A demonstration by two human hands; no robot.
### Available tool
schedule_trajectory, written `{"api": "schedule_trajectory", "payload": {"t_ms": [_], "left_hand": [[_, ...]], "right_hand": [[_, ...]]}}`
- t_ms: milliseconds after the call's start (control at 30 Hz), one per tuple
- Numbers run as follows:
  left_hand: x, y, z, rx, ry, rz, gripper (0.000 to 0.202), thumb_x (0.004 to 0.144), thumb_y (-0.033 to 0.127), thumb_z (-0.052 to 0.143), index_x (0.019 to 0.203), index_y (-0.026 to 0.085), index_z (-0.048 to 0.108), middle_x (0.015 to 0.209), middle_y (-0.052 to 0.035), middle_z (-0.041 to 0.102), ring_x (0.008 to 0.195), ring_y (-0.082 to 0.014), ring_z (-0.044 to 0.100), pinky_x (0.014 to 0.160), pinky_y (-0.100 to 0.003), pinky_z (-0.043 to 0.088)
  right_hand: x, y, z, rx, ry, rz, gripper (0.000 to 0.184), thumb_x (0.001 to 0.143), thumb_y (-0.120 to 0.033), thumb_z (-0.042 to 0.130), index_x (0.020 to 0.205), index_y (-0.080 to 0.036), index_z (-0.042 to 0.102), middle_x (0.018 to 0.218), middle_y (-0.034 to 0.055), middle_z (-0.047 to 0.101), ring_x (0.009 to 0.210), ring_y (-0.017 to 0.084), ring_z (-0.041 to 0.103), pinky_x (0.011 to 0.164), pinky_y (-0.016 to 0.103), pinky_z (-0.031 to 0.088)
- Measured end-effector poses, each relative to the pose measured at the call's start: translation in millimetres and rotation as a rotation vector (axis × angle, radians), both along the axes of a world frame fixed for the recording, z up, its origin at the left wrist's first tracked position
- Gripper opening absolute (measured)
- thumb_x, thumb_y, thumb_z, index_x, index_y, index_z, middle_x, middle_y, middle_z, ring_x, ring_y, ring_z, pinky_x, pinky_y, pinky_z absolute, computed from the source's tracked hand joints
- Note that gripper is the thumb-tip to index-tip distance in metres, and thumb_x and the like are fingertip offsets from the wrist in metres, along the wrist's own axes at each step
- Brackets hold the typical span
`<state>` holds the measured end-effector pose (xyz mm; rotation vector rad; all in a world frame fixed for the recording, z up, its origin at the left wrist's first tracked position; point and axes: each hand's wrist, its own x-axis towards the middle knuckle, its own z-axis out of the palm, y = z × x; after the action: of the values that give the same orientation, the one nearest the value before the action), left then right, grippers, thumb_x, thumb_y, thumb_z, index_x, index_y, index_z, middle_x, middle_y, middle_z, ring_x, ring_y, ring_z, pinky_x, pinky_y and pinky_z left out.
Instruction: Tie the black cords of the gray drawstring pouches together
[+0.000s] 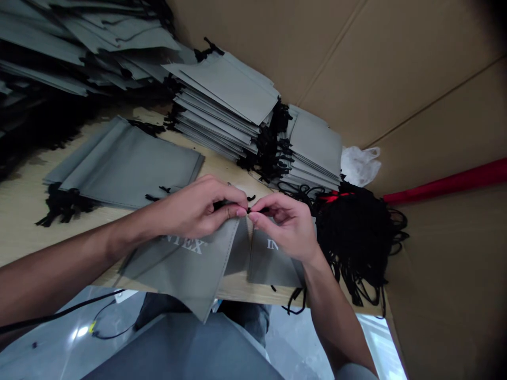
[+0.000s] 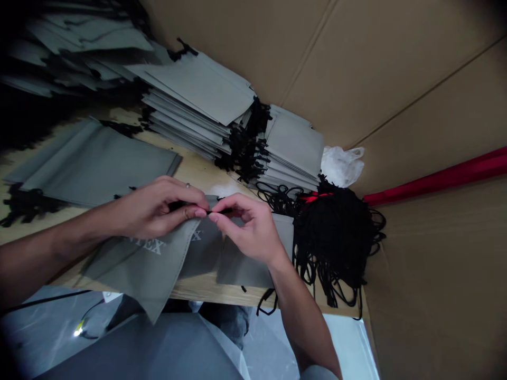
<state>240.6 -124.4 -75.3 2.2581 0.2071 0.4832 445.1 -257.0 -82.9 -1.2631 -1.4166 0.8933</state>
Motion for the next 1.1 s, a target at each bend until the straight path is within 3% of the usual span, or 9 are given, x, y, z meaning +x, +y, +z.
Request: {"api": "schedule_trajectory", "payload": {"t_ms": [133,300,567,733,800,900,1100], "left_hand": [[-0.8,0.4,2.0,0.019,-0.003,0.048,0.023,0.106,0.03,0.06,0.096,0.019,0.077,0.07,0.0003,0.068,0.058,-0.0108,0.055,0.056,-0.024,0.035],[1.4,0.2,-1.0,0.036,0.014,0.066,0.023,0.107,0.034,0.061,0.107,0.021,0.081,0.077,0.0001,0.073,0.061,-0.0107,0.059,0.059,-0.024,0.038],[-3.8,3.7,1.7,-0.027,0.011,0.013,0.026,0.108,0.033,0.06,0.092,0.02,0.075,0.073,0.0008,0.066,0.064,-0.011,0.054,0.06,-0.024,0.038],[0.6,1.0,1.1,-0.034,-0.054,0.002,0.022,0.107,0.028,0.061,0.095,0.019,0.076,0.09,-0.0018,0.069,0.08,-0.0119,0.061,0.071,-0.023,0.046],[1.6,-1.0,0.3,-0.036,-0.049,0.005,0.02,0.106,0.026,0.061,0.095,0.018,0.077,0.097,-0.0029,0.069,0.083,-0.0124,0.064,0.074,-0.023,0.048],[0.7,-2.3,-1.0,0.009,-0.018,0.029,0.02,0.103,0.025,0.061,0.096,0.018,0.078,0.095,-0.002,0.07,0.076,-0.011,0.063,0.07,-0.023,0.048],[1.0,-3.4,-3.7,0.145,-0.039,0.072,0.018,0.095,0.021,0.063,0.096,0.019,0.081,0.088,0.0012,0.076,0.064,-0.0081,0.061,0.064,-0.021,0.045]], "right_hand": [[6.3,1.8,0.3,-0.025,0.07,0.026,0.041,0.087,-0.047,0.095,0.112,-0.022,0.076,0.104,0.0053,0.079,0.093,0.017,0.077,0.083,0.03,0.067],[13.3,0.8,-4.0,-0.034,0.053,-0.002,0.028,0.096,-0.045,0.087,0.104,-0.02,0.077,0.09,0.0032,0.075,0.074,0.014,0.071,0.073,0.03,0.063],[11.8,-1.4,-0.7,-0.005,0.016,-0.013,0.023,0.099,-0.04,0.083,0.102,-0.019,0.075,0.085,0.0025,0.074,0.074,0.014,0.072,0.073,0.029,0.062],[9.3,-3.2,0.9,0.025,-0.043,0.06,0.03,0.096,-0.032,0.086,0.122,-0.024,0.074,0.114,0.0053,0.077,0.101,0.018,0.076,0.088,0.031,0.066],[6.6,-3.1,-1.2,0.066,-0.075,0.047,0.028,0.096,-0.028,0.086,0.121,-0.024,0.075,0.115,0.0048,0.077,0.102,0.018,0.076,0.089,0.031,0.066],[3.2,-2.3,-4.6,0.115,-0.17,-0.01,0.013,0.1,-0.024,0.08,0.113,-0.023,0.076,0.109,0.0036,0.077,0.097,0.016,0.076,0.088,0.03,0.064],[-1.9,-2.2,-4.6,0.185,-0.351,-0.039,0.013,0.099,-0.018,0.075,0.112,-0.022,0.073,0.106,0.0025,0.075,0.093,0.015,0.072,0.084,0.029,0.061]]}}
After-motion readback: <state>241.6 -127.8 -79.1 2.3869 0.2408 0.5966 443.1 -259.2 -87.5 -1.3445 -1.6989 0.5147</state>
